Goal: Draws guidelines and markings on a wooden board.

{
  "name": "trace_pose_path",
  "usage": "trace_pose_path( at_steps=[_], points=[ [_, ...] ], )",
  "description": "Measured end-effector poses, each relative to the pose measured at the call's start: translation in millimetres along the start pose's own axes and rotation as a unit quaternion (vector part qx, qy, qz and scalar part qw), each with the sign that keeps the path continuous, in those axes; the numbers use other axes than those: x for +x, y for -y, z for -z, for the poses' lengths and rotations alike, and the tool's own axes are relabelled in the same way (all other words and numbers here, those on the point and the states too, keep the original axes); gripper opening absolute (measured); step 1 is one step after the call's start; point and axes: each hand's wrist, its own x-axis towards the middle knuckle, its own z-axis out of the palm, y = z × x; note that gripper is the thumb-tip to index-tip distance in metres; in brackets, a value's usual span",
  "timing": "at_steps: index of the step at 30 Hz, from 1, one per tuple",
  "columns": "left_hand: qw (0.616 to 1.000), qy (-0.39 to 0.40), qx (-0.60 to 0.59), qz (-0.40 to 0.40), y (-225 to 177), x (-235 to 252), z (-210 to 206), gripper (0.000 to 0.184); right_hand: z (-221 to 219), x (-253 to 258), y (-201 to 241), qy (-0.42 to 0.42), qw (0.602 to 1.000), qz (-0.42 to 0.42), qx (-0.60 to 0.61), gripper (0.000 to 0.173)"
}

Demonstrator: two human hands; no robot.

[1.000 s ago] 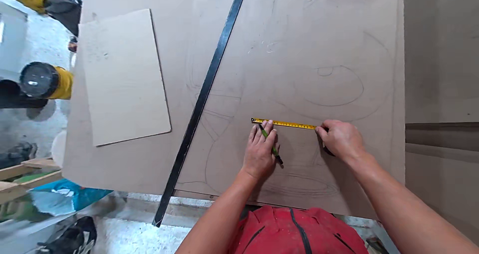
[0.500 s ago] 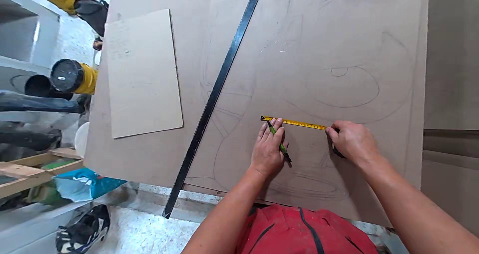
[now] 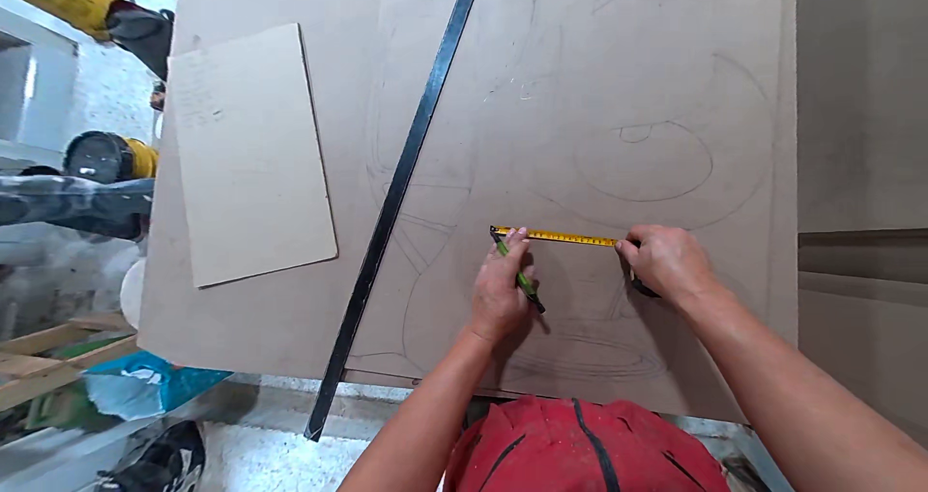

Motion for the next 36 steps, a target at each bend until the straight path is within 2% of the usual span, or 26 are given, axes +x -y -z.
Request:
trace_pose_path(
  at_steps=[5, 7, 10, 14, 18, 20, 25, 29, 33, 36],
  points=[
    [0.972, -0.049, -0.212, 0.088, 6.3, 44.7, 56.6, 0.046, 0.6, -1.0, -0.6, 0.005, 1.000, -0.001, 0.004, 0.030],
    [0.952, -0.013, -0.280, 0.123, 12.5, 68.4, 71.3, 0.042, 0.0, -0.1, -1.1, 0.001, 1.000, 0.002, 0.003, 0.030],
    [0.922, 0.067, -0.349, 0.152, 21.1, 89.8, 71.1, 0.018, -1.3, 0.4, -2.2, -0.002, 1.000, 0.002, 0.005, 0.029],
    [0.948, 0.114, -0.239, 0.179, 29.6, 86.5, 63.0, 0.006, -1.1, 0.9, -2.1, -0.002, 1.000, 0.002, 0.005, 0.028],
    [0.951, 0.158, -0.224, 0.142, 39.5, 76.1, 64.4, 0.027, -2.4, 1.0, -4.3, -0.006, 1.000, 0.012, 0.012, 0.027],
    [0.952, 0.169, -0.210, 0.143, 41.0, 75.0, 65.1, 0.028, -2.3, 1.2, -4.0, -0.005, 1.000, 0.015, 0.013, 0.027],
    [0.956, 0.171, -0.163, 0.175, 32.4, 78.0, 65.2, 0.010, -0.4, 0.4, -2.1, -0.005, 1.000, 0.009, 0.008, 0.028],
    [0.964, 0.162, -0.116, 0.175, 29.5, 80.8, 63.6, 0.008, 0.2, 1.2, -2.3, 0.002, 1.000, 0.008, 0.002, 0.028],
    [0.973, 0.121, -0.126, 0.152, 30.6, 80.3, 64.6, 0.010, -0.7, 1.0, -2.8, -0.002, 1.000, 0.010, 0.002, 0.028],
    [0.973, 0.138, -0.117, 0.145, 30.0, 80.2, 65.4, 0.010, -2.3, 1.7, -4.0, -0.004, 1.000, 0.014, 0.007, 0.029]
  ],
)
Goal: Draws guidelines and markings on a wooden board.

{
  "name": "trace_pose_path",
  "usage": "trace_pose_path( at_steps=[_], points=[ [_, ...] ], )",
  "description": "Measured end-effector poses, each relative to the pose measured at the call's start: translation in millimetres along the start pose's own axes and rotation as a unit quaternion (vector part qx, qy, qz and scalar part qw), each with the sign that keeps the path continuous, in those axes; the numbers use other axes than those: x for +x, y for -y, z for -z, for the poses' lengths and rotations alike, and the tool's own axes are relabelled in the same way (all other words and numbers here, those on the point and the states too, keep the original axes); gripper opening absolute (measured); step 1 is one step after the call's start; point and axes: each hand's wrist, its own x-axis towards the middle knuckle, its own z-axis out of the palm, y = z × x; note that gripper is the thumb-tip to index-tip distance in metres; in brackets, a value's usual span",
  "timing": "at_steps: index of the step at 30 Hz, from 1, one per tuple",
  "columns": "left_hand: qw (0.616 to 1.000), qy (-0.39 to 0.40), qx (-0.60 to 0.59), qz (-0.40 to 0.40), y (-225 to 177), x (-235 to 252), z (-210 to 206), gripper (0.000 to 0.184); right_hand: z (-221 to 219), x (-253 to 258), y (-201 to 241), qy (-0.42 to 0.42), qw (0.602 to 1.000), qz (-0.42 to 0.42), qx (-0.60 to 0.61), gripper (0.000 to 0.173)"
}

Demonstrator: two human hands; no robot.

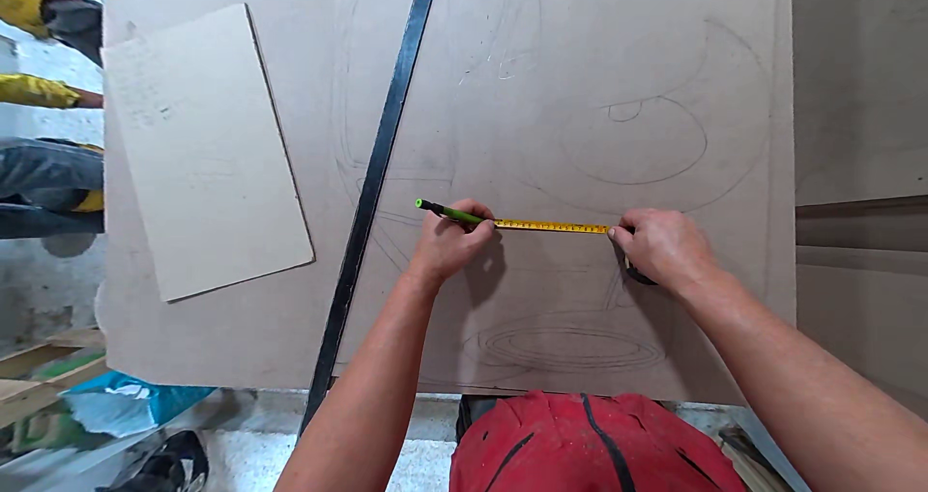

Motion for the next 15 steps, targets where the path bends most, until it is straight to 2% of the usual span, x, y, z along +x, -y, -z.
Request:
trace_pose_path(
  at_steps=[3, 8, 11, 15],
  points=[
    [1.000, 0.027, 0.002, 0.001, 1.2, 0.5, -2.3, 0.010, 0.0, 0.4, 0.1, 0.000, 1.000, 0.001, -0.001, 0.029],
    [1.000, 0.010, -0.006, -0.014, -1.3, 0.6, -2.0, 0.009, 1.4, -0.1, 0.0, 0.002, 1.000, -0.001, 0.003, 0.028],
    [0.999, 0.044, 0.000, -0.029, -2.0, 6.4, 3.1, 0.009, 1.4, -0.3, -0.6, 0.000, 1.000, 0.003, 0.011, 0.028],
    [0.995, 0.084, 0.044, -0.009, -4.7, 16.9, 8.2, 0.008, 1.6, 0.7, -0.2, 0.002, 1.000, 0.004, 0.006, 0.029]
  ],
)
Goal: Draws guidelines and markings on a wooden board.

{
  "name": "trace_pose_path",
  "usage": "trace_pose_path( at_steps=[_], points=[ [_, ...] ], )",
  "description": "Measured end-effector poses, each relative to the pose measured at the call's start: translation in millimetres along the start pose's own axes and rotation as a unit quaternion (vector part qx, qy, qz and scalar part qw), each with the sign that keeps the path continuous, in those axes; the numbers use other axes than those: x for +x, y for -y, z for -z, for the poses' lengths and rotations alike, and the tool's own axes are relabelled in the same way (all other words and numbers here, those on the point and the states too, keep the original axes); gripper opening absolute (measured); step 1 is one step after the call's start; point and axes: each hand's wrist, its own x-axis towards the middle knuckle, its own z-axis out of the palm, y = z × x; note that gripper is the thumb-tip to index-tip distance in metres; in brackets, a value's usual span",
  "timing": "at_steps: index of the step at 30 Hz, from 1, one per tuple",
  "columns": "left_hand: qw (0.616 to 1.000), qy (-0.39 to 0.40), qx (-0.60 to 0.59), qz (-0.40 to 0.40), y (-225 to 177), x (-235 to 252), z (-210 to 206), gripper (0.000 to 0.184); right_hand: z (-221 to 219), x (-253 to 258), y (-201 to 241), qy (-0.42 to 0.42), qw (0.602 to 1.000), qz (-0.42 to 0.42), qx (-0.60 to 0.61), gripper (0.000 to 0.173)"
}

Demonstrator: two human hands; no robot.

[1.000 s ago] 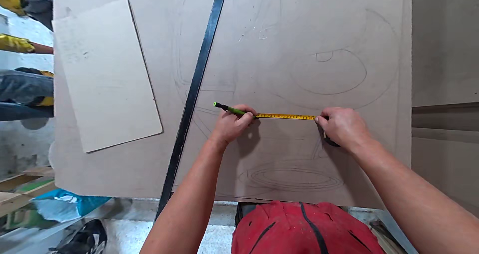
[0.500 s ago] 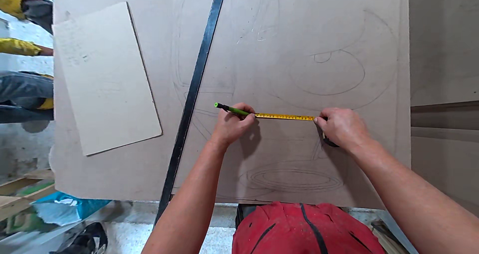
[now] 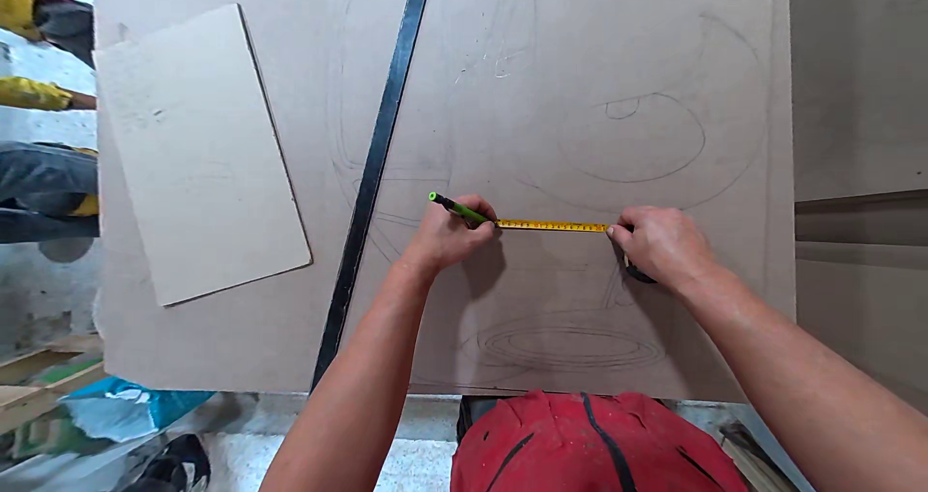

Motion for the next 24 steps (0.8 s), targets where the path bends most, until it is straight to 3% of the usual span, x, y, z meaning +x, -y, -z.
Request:
trace_pose_path(
  at_steps=[24],
  points=[
    [0.997, 0.014, 0.077, 0.005, -7.5, 3.2, -1.0, 0.006, -2.1, 0.4, -1.6, -0.004, 1.000, -0.005, 0.002, 0.028]
  ],
)
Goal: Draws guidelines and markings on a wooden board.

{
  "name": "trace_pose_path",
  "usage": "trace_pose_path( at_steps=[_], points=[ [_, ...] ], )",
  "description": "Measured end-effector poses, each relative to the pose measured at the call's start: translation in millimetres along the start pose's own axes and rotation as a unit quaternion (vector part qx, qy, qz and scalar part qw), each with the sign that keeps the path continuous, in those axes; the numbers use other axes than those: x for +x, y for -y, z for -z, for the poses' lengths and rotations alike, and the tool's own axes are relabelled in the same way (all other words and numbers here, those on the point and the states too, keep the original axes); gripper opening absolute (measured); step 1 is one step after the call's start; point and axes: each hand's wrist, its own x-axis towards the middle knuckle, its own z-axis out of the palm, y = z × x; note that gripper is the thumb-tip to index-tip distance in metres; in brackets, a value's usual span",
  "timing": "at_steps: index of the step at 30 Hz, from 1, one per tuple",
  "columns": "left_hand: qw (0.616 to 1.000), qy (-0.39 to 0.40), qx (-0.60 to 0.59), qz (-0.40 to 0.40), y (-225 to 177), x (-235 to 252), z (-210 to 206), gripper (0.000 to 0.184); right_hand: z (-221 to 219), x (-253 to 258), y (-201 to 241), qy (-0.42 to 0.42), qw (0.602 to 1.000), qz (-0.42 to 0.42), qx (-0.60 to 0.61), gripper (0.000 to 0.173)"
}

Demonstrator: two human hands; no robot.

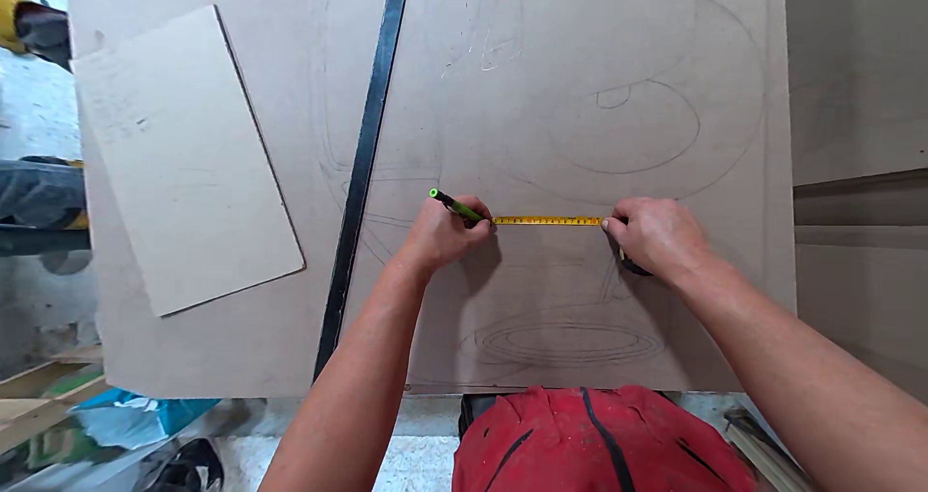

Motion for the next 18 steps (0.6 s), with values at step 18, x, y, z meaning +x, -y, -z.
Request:
trace_pose_path(
  at_steps=[18],
  points=[
    [1.000, -0.006, 0.007, 0.000, 0.7, -0.3, -0.5, 0.005, -0.3, -0.9, -0.5, -0.004, 1.000, 0.006, 0.000, 0.027]
  ],
)
